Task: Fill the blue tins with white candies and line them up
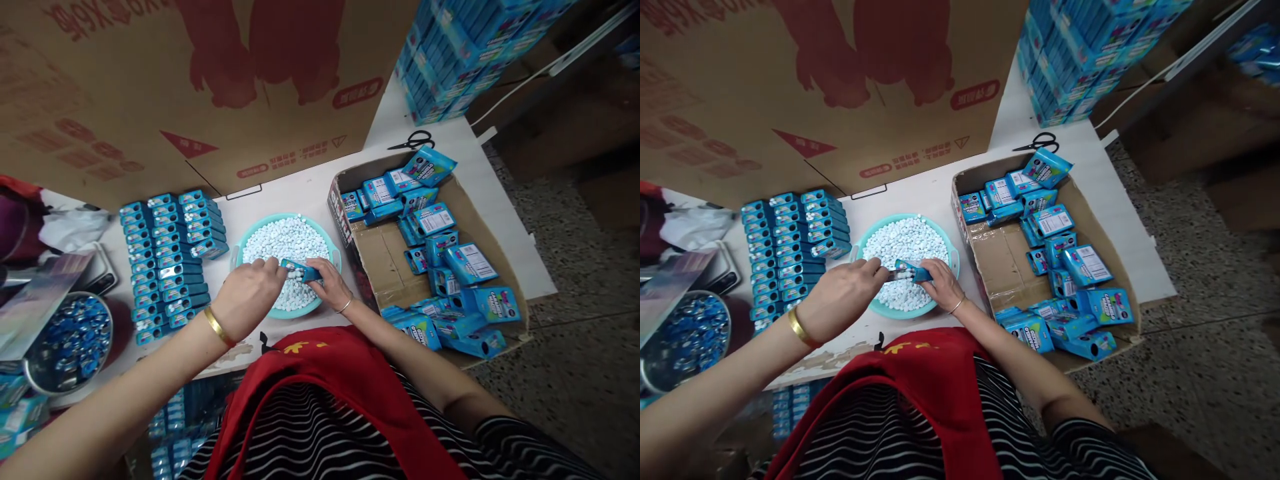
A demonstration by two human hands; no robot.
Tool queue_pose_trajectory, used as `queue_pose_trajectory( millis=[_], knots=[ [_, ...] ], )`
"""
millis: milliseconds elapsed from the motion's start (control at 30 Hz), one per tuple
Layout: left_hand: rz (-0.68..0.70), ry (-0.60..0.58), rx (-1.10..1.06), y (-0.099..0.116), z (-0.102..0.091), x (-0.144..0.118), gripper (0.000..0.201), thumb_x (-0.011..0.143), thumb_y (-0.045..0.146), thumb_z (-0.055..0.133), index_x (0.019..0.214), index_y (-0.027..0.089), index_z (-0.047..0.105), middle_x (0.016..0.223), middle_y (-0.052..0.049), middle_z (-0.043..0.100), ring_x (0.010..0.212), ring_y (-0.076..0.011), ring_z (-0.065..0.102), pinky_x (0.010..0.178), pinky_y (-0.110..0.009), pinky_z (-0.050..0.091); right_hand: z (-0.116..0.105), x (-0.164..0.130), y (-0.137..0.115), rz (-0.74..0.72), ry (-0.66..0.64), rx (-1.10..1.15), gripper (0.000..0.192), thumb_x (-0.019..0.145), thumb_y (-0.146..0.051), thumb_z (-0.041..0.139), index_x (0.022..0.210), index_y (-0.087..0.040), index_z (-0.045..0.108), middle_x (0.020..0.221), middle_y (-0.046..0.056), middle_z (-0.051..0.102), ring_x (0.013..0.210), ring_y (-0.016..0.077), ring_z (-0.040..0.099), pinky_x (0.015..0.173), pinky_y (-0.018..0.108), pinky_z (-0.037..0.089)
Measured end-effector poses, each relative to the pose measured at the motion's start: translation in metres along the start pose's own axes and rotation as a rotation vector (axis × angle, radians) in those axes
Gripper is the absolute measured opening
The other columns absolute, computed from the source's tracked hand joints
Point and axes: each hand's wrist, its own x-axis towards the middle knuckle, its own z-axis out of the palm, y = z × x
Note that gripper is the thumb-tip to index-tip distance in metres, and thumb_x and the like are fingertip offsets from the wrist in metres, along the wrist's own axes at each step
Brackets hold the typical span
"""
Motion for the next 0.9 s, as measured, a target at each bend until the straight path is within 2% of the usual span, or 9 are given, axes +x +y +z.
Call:
queue_pose_trajectory(
  millis=[167, 300, 467, 533, 633, 700, 767, 833, 900],
  knots=[
    [0.022, 0.159, -0.185, -0.027, 0.01, -0.013, 0.024, 0.089, 0.019, 0.044, 0.106, 0.017, 0.06, 0.103, -0.011, 0.06, 0.08, -0.0203, 0.062, 0.07, -0.034, 0.053, 0.0, 0.003, -0.004, 0.018, 0.024, 0.083, 0.036, 0.088, -0.023, 0.056, 0.123, -0.022, 0.047, 0.115, 0.011, 0.062, 0.112, 0.0246, 0.058, 0.101, 0.048, 0.045],
    [0.091, 0.348, -0.474, -0.05, 0.052, 0.002, 0.057, 0.085, 0.044, 0.056, 0.136, 0.022, 0.041, 0.128, -0.012, 0.053, 0.101, -0.0247, 0.062, 0.084, -0.037, 0.053, 0.003, 0.013, -0.02, 0.058, -0.01, 0.115, 0.045, 0.086, -0.026, 0.06, 0.128, -0.023, 0.044, 0.113, 0.01, 0.062, 0.108, 0.024, 0.06, 0.092, 0.041, 0.052],
    [0.162, 0.39, -0.603, -0.057, 0.085, 0.03, 0.029, 0.091, 0.039, 0.047, 0.113, 0.023, 0.054, 0.103, -0.007, 0.064, 0.092, -0.0207, 0.064, 0.077, -0.032, 0.053, -0.011, 0.038, -0.017, 0.001, -0.02, 0.104, 0.049, 0.086, -0.038, 0.062, 0.128, -0.021, 0.045, 0.113, 0.01, 0.062, 0.107, 0.023, 0.06, 0.092, 0.036, 0.051],
    [0.103, 0.428, -0.627, -0.067, 0.088, 0.027, 0.028, 0.09, 0.042, 0.047, 0.11, 0.024, 0.055, 0.103, -0.007, 0.064, 0.092, -0.0214, 0.063, 0.078, -0.033, 0.053, -0.038, 0.054, 0.007, 0.101, 0.114, 0.013, 0.042, 0.09, -0.036, 0.054, 0.128, -0.021, 0.045, 0.11, 0.01, 0.061, 0.103, 0.0221, 0.06, 0.091, 0.037, 0.051],
    [-0.111, 0.529, -0.608, -0.094, 0.094, 0.012, 0.03, 0.087, 0.049, 0.048, 0.107, 0.027, 0.053, 0.101, -0.006, 0.062, 0.093, -0.025, 0.062, 0.081, -0.038, 0.051, -0.094, 0.076, 0.063, 0.297, 0.342, -0.264, 0.032, 0.093, -0.023, 0.041, 0.124, -0.02, 0.05, 0.103, 0.012, 0.059, 0.096, 0.0234, 0.058, 0.088, 0.042, 0.049],
    [-0.281, 0.559, -0.551, -0.113, 0.103, -0.001, 0.033, 0.086, 0.053, 0.045, 0.106, 0.028, 0.051, 0.098, -0.006, 0.06, 0.091, -0.0268, 0.06, 0.081, -0.04, 0.05, -0.125, 0.082, 0.104, 0.34, 0.317, -0.458, 0.031, 0.086, -0.015, 0.049, 0.116, -0.018, 0.057, 0.107, 0.015, 0.057, 0.101, 0.0274, 0.054, 0.09, 0.048, 0.045],
    [-0.426, 0.517, -0.487, -0.13, 0.117, -0.014, 0.035, 0.086, 0.052, 0.043, 0.107, 0.026, 0.051, 0.098, -0.008, 0.058, 0.09, -0.0272, 0.06, 0.08, -0.04, 0.049, -0.139, 0.08, 0.138, 0.418, 0.198, -0.607, 0.026, 0.079, -0.015, 0.059, 0.105, -0.016, 0.061, 0.106, 0.017, 0.058, 0.104, 0.031, 0.052, 0.089, 0.051, 0.043],
    [-0.536, 0.432, -0.438, -0.145, 0.136, -0.025, 0.036, 0.086, 0.048, 0.044, 0.108, 0.022, 0.052, 0.1, -0.009, 0.058, 0.089, -0.0264, 0.06, 0.079, -0.038, 0.049, -0.137, 0.073, 0.162, 0.382, 0.071, -0.673, 0.013, 0.084, -0.021, 0.057, 0.094, -0.016, 0.062, 0.1, 0.017, 0.059, 0.105, 0.031, 0.051, 0.088, 0.051, 0.042],
    [-0.608, 0.33, -0.412, -0.159, 0.156, -0.032, 0.035, 0.085, 0.044, 0.046, 0.108, 0.019, 0.053, 0.103, -0.01, 0.059, 0.091, -0.025, 0.06, 0.078, -0.035, 0.048, -0.129, 0.065, 0.174, 0.329, 0.042, -0.655, 0.021, 0.092, -0.03, 0.047, 0.082, -0.017, 0.061, 0.087, 0.017, 0.06, 0.1, 0.029, 0.052, 0.086, 0.048, 0.041]
  ],
)
